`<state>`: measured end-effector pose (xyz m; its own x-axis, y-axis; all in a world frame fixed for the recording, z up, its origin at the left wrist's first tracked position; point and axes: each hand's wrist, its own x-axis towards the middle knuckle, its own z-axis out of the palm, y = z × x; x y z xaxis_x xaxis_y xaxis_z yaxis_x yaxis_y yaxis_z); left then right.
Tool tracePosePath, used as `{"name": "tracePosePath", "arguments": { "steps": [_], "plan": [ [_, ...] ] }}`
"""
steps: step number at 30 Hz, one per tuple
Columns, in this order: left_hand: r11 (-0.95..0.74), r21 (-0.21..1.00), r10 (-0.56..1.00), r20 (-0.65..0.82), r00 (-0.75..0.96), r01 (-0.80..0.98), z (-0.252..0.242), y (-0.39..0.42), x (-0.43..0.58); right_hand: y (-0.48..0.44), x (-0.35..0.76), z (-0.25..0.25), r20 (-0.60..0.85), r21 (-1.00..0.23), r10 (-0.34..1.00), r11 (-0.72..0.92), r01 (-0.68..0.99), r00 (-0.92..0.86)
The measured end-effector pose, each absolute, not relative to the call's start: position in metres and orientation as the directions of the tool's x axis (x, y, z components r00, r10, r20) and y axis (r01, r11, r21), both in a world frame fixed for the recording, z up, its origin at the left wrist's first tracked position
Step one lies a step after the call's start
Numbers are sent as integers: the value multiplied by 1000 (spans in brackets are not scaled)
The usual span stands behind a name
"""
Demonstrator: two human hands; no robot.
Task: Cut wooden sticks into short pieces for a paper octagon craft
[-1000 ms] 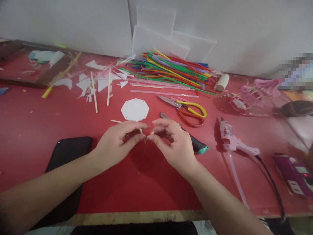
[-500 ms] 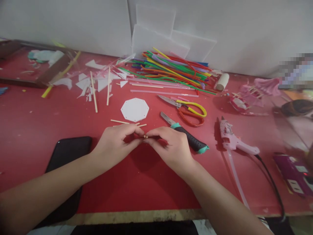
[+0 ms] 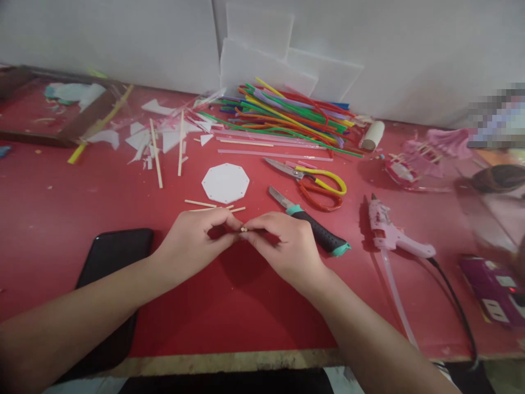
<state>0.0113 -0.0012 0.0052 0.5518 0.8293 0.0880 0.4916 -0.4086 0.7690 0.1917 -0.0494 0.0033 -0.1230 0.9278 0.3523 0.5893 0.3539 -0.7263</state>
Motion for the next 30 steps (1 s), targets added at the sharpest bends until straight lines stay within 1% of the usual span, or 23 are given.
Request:
{"name": "tracePosePath", "arguments": {
  "steps": [5,8,9,11,13,14,16,19,21,22,24,26,27,30],
  "plan": [
    [-374,788,839,63,540,490,4,-1,10,-48,191,3,310,-762,945,315,566,-107],
    [-342,813,837,37,545,471,6,-1,10,-48,192,5,227,-833,970,240,499,-88],
    [-299,842,831,-3,557,450,8,-1,10,-48,193,6,161,-879,983,182,441,-85],
    [-139,911,791,-133,597,388,11,0,10,-48,195,8,-18,-961,993,15,277,-115],
    [68,942,720,-275,638,329,13,1,10,-48,196,9,-175,-980,970,-155,125,-168],
    [147,938,690,-325,646,314,13,1,10,-47,197,10,-225,-974,955,-214,74,-191],
    [257,921,647,-388,656,292,13,1,10,-47,197,10,-268,-962,940,-272,12,-210],
    [317,912,625,-408,666,262,12,1,10,-46,198,9,-282,-955,933,-294,-23,-222],
    [277,924,656,-383,651,265,13,-1,12,-46,198,8,-272,-961,941,-276,4,-201],
    [210,935,693,-349,631,286,13,-2,13,-45,198,7,-262,-965,947,-260,37,-185],
    [-3,933,774,-226,592,360,12,-4,15,-45,199,6,-246,-966,958,-229,122,-151],
    [-224,868,798,-97,594,442,11,-7,16,-44,200,6,-241,-952,964,-213,219,-109],
    [-306,826,789,-58,612,474,10,-8,16,-44,201,6,-244,-940,966,-214,264,-88],
    [-471,703,756,9,655,534,9,-9,15,-45,202,7,-274,-888,962,-243,391,-24]
  ]
}}
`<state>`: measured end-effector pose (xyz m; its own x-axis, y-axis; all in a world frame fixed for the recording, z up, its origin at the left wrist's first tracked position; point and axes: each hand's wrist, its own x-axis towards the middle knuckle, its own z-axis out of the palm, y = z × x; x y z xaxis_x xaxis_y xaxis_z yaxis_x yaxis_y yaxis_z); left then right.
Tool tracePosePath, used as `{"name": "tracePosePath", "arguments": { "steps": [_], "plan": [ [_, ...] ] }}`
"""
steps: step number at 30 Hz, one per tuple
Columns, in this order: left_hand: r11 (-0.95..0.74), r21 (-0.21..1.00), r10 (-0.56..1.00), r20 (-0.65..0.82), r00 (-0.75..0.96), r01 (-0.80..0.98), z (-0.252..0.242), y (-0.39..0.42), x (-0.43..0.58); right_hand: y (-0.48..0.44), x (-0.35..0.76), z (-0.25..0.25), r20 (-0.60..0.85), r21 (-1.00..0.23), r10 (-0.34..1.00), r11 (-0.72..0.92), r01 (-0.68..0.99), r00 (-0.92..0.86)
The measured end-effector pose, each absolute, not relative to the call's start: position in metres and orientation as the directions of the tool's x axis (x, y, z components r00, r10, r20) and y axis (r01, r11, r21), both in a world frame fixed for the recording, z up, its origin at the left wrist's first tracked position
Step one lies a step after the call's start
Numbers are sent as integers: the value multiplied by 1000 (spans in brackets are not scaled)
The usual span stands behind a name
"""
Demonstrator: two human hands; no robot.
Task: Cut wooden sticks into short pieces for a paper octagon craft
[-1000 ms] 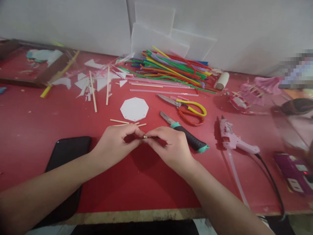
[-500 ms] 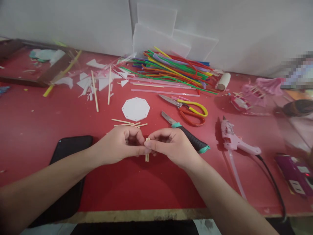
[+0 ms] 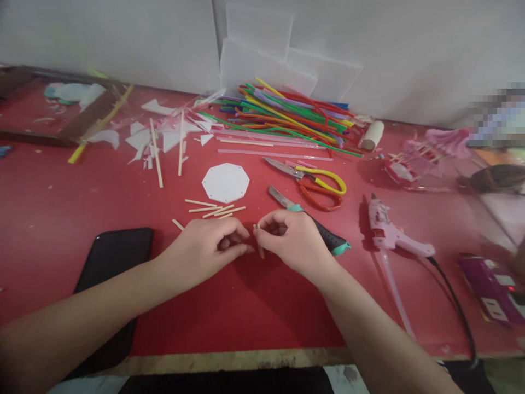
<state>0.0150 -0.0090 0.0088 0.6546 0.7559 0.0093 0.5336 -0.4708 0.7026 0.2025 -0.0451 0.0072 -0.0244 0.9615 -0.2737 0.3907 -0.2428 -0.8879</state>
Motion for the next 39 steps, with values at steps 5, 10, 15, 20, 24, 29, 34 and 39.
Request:
{"name": "tracePosePath", "arguments": {
  "steps": [5,10,15,20,24,29,34,39],
  "plan": [
    [-647,345,761,246,600,680,10,-6,8,-45,206,4,-238,-772,966,-251,584,100],
    [-614,88,776,249,579,784,8,-2,5,-45,205,1,-42,-732,988,-132,668,149],
    [-599,73,794,189,579,798,4,2,8,-47,199,5,73,-833,978,-49,551,197],
    [-613,83,786,164,596,786,5,0,5,-49,196,11,103,-898,973,2,441,205],
    [-617,226,787,186,588,754,9,-4,6,-49,194,12,21,-969,983,-24,245,180],
    [-264,913,868,83,489,312,16,-6,14,-50,189,12,11,-993,993,-3,118,121],
    [-97,987,891,29,453,128,10,-2,15,-52,188,8,91,-959,989,57,277,113],
    [-264,927,894,131,428,266,7,-1,10,-51,192,1,86,-929,994,55,366,70]
  ]
}}
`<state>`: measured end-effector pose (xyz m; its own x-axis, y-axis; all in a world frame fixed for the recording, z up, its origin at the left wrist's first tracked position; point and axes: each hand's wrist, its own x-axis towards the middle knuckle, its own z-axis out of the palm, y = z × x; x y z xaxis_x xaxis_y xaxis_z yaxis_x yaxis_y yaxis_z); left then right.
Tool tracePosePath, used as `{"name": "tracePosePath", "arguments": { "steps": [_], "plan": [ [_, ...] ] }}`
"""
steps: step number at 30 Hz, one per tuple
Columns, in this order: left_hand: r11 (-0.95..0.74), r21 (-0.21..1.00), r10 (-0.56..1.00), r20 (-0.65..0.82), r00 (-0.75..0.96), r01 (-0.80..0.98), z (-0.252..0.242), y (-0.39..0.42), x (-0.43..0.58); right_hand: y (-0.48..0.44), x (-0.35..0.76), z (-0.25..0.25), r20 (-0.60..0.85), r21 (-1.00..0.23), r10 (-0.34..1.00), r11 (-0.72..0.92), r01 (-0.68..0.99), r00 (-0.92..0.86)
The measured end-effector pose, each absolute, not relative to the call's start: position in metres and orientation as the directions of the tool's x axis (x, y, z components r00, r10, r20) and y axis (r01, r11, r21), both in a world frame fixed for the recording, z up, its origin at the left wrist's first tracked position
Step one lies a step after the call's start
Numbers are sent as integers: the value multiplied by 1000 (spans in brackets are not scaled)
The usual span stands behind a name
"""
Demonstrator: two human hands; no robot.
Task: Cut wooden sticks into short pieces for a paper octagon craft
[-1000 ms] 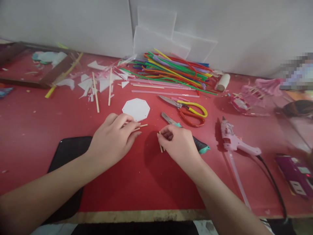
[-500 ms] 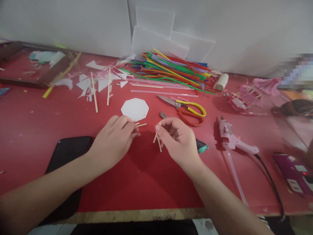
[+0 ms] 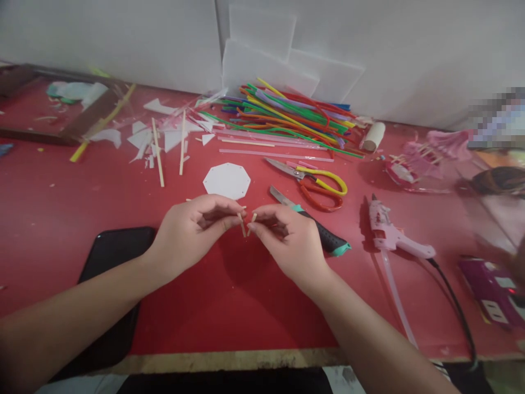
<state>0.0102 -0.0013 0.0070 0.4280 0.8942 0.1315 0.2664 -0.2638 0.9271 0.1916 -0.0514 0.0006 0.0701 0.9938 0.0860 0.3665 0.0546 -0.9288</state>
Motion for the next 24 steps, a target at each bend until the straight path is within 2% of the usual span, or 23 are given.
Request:
{"name": "tracePosePath", "arguments": {
  "steps": [3,6,11,19,24],
  "plan": [
    [-418,836,849,219,481,356,9,-2,9,-52,192,-1,77,-893,996,46,448,51],
    [-476,797,821,250,514,373,10,-3,10,-52,191,0,92,-832,995,59,552,32],
    [-394,850,845,186,501,349,7,-4,11,-50,192,4,156,-715,986,154,682,-59],
    [-325,899,858,150,492,293,3,-5,11,-45,198,-2,319,-558,917,385,735,-238],
    [-312,897,866,133,481,314,7,-6,12,-44,199,-4,355,-489,897,417,766,-262]
  ]
}}
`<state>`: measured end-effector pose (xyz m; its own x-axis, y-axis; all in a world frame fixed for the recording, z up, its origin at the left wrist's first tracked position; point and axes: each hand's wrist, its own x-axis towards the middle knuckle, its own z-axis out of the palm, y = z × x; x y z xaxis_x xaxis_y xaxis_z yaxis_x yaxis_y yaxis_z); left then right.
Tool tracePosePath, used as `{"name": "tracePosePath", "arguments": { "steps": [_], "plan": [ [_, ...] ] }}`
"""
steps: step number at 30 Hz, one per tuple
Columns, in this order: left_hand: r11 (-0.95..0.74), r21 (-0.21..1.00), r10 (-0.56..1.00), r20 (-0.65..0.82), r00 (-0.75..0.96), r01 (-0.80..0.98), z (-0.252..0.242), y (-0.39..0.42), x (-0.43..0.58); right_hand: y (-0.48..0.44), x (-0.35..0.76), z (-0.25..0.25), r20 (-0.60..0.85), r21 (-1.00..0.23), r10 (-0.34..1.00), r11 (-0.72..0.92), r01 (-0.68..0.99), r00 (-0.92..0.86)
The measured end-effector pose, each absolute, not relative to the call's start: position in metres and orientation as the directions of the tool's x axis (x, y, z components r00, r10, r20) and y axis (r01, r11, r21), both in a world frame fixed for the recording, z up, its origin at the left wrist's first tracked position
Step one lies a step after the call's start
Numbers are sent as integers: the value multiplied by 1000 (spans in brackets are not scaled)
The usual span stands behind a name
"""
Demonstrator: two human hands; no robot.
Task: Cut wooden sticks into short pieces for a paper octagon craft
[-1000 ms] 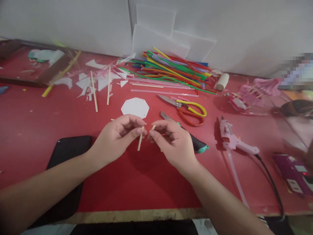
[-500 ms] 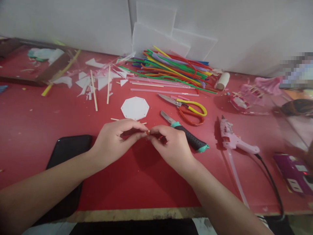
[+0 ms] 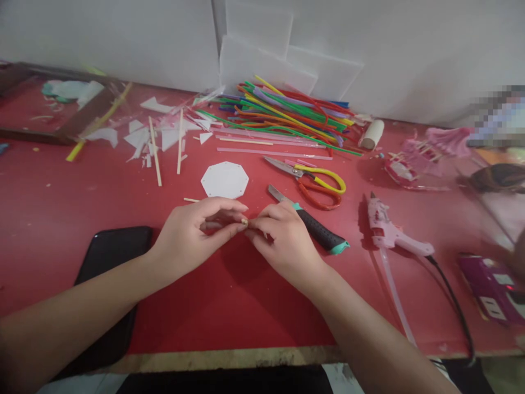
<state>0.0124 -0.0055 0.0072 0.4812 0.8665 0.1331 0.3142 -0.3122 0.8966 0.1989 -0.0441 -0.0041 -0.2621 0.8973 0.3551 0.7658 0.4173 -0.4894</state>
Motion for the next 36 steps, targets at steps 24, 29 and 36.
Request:
{"name": "tracePosePath", "arguments": {
  "steps": [24,29,36],
  "plan": [
    [-286,904,825,64,561,317,11,-1,11,-45,199,0,335,-489,881,466,737,-334],
    [-446,817,770,143,621,365,15,-3,7,-46,200,0,345,-478,863,500,722,-370],
    [-361,868,797,98,596,341,12,-6,9,-46,197,0,283,-505,890,455,733,-357]
  ]
}}
